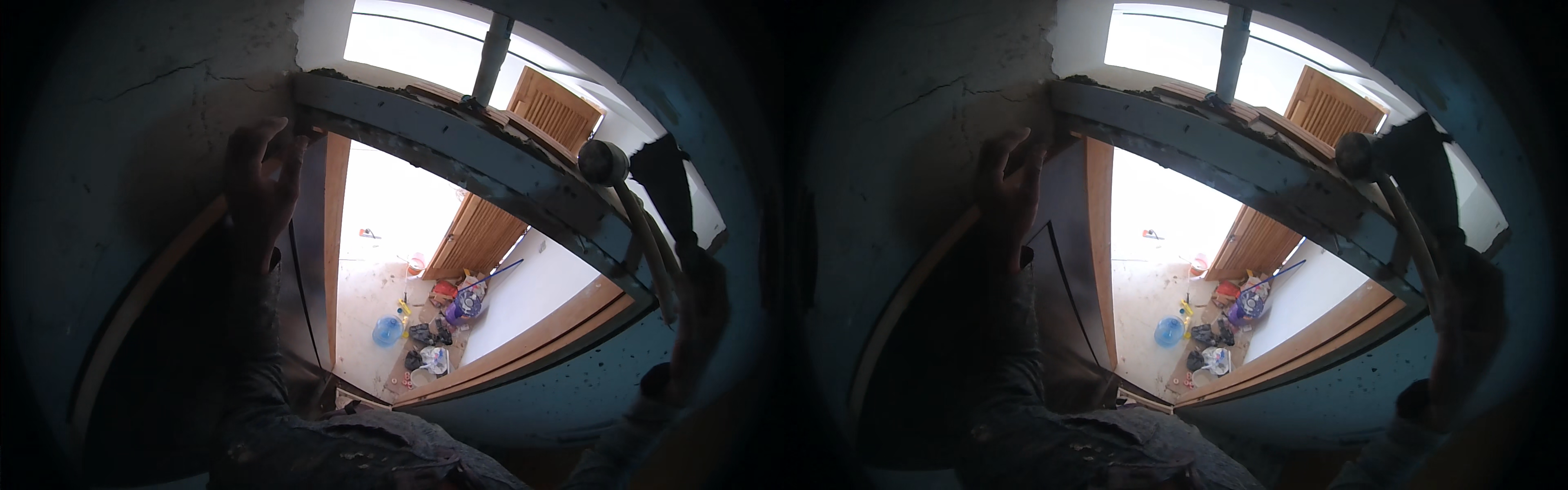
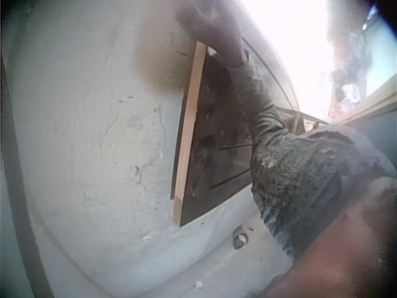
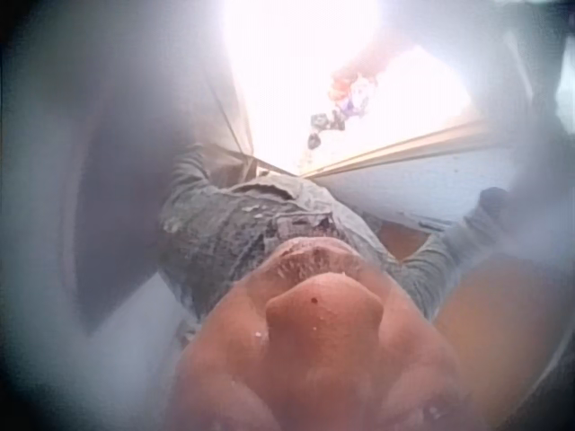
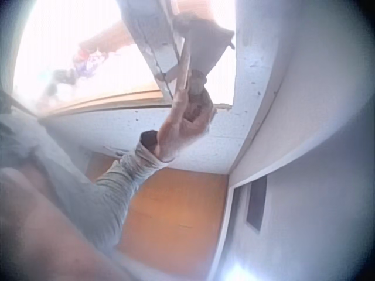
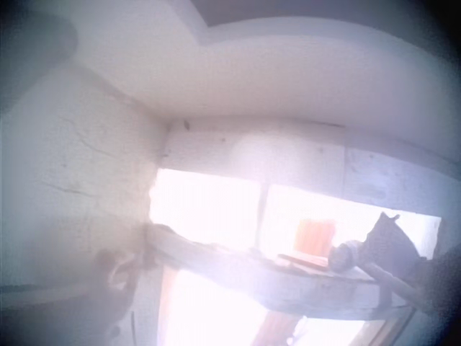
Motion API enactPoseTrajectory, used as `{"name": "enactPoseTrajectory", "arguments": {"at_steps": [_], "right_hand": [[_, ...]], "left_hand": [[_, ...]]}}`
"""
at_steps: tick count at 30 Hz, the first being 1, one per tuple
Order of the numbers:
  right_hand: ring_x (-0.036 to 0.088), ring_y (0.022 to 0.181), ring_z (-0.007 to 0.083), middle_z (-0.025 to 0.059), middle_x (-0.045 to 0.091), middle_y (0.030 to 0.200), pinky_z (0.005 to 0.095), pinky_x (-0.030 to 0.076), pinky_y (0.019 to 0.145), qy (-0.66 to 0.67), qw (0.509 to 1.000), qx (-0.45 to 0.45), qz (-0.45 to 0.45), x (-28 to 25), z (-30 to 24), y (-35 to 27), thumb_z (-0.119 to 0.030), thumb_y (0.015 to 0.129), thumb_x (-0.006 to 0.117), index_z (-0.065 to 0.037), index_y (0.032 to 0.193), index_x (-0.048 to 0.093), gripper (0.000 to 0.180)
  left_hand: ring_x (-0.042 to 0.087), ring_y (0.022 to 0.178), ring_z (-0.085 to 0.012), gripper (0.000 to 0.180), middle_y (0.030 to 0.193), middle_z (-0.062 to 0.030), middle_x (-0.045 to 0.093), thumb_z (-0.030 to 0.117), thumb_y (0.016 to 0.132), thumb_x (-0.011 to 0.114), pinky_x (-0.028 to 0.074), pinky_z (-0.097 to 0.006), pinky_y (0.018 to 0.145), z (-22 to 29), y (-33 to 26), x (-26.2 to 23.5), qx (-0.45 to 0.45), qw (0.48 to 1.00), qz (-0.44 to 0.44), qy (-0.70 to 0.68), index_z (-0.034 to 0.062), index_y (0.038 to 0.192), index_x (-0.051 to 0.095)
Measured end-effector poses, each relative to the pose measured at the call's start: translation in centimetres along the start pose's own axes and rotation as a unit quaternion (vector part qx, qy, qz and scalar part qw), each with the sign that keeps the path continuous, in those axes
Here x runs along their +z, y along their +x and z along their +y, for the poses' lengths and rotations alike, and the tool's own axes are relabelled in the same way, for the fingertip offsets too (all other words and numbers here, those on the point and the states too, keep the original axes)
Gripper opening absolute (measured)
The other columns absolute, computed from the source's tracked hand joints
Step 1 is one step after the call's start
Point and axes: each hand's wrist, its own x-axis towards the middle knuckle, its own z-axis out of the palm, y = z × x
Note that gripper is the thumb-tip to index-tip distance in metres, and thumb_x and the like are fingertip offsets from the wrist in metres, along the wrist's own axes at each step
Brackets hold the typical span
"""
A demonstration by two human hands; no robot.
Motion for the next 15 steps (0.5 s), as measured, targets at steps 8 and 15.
{"name": "enactPoseTrajectory", "arguments": {"at_steps": [8, 15], "right_hand": [[0.072, 0.098, 0.0258, 0.0149, 0.072, 0.109, 0.0344, 0.058, 0.085, 0.136, 0.987, -0.068, -0.041, 8.4, -7.3, 7.2, -0.003, 0.093, 0.069, -0.003, 0.122, 0.063, 0.03], [0.075, 0.093, 0.028, 0.0154, 0.075, 0.106, 0.0352, 0.059, 0.083, 0.111, 0.964, -0.213, -0.114, 17.0, -10.6, 16.9, -0.012, 0.1, 0.064, -0.004, 0.114, 0.07, 0.018]], "left_hand": [[0.066, 0.104, -0.0313, 0.034, 0.118, -0.0186, 0.062, 0.022, 0.091, 0.072, 0.054, -0.039, 0.091, -1.2, 0.3, 4.3, -0.049, 0.995, -0.023, -0.081, -0.0011, 0.114, 0.065], [0.058, 0.122, -0.0385, 0.049, 0.13, -0.0245, 0.058, 0.022, 0.089, 0.074, 0.047, -0.043, 0.106, -4.3, -0.1, 8.4, -0.066, 0.997, -0.045, 0.011, -0.0079, 0.125, 0.059]]}}
